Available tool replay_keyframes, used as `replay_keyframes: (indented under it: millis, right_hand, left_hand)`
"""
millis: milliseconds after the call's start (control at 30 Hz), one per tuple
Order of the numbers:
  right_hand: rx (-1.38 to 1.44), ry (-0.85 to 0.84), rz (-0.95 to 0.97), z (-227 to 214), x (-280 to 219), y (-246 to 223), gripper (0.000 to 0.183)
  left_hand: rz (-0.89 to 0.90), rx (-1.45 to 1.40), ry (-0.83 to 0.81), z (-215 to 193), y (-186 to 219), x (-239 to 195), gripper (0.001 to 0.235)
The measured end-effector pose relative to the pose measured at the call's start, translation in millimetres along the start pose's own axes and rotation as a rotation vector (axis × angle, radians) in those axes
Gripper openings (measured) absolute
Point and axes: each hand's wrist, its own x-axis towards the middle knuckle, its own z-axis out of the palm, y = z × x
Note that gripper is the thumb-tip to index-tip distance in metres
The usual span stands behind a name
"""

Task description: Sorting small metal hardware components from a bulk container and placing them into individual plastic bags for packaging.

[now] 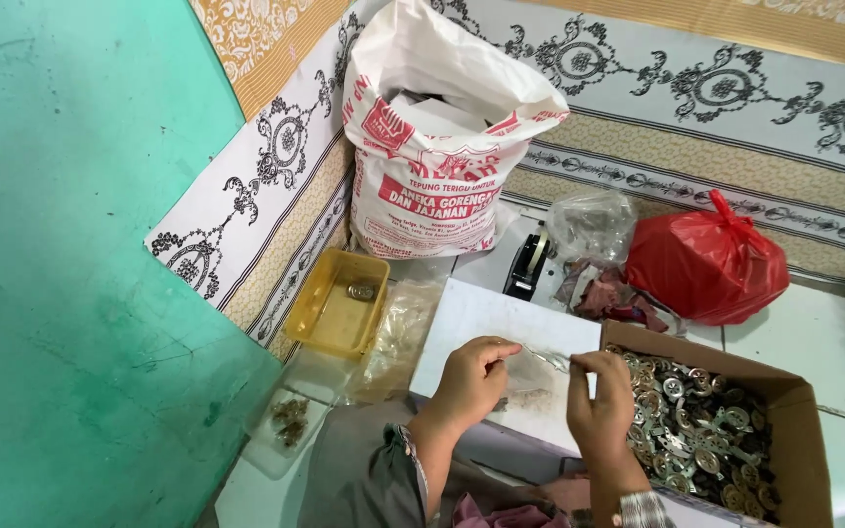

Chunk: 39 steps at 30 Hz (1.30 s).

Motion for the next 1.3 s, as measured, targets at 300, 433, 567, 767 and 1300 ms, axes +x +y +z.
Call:
replay_keyframes:
  millis: [300,433,567,767,1300]
  right_hand:
    - [-0.219,-0.277,-0.293,-5.7,28.3,-58.9,0.019]
    - [0.135,-0.077,-0.103,-11.8,14.0,-4.7,0.042]
    - [0.075,0.078,0.257,-18.0,13.4,49.4,0.014]
    - [-0.144,-0.334,0.624,23.4,-32.0,165.2,0.025]
    - [-0.575,-0.549,0.567,68.0,-56.5,190.1,0.021]
  left_hand:
    - [0.101,0.000,-0.016,0.0,22.2,-6.1,0.042]
    - [0.085,-0.008,-0.074,-13.0,56.2,-11.0,0.041]
    - [0.254,-0.109,-0.090,-27.5,97.8,-13.6,0.044]
    - [0.180,-0.051,-0.077,-9.7,56.5,-10.0,0.041]
    - [0.026,-0.058,-0.079,-8.3,18.7,-18.4,0.044]
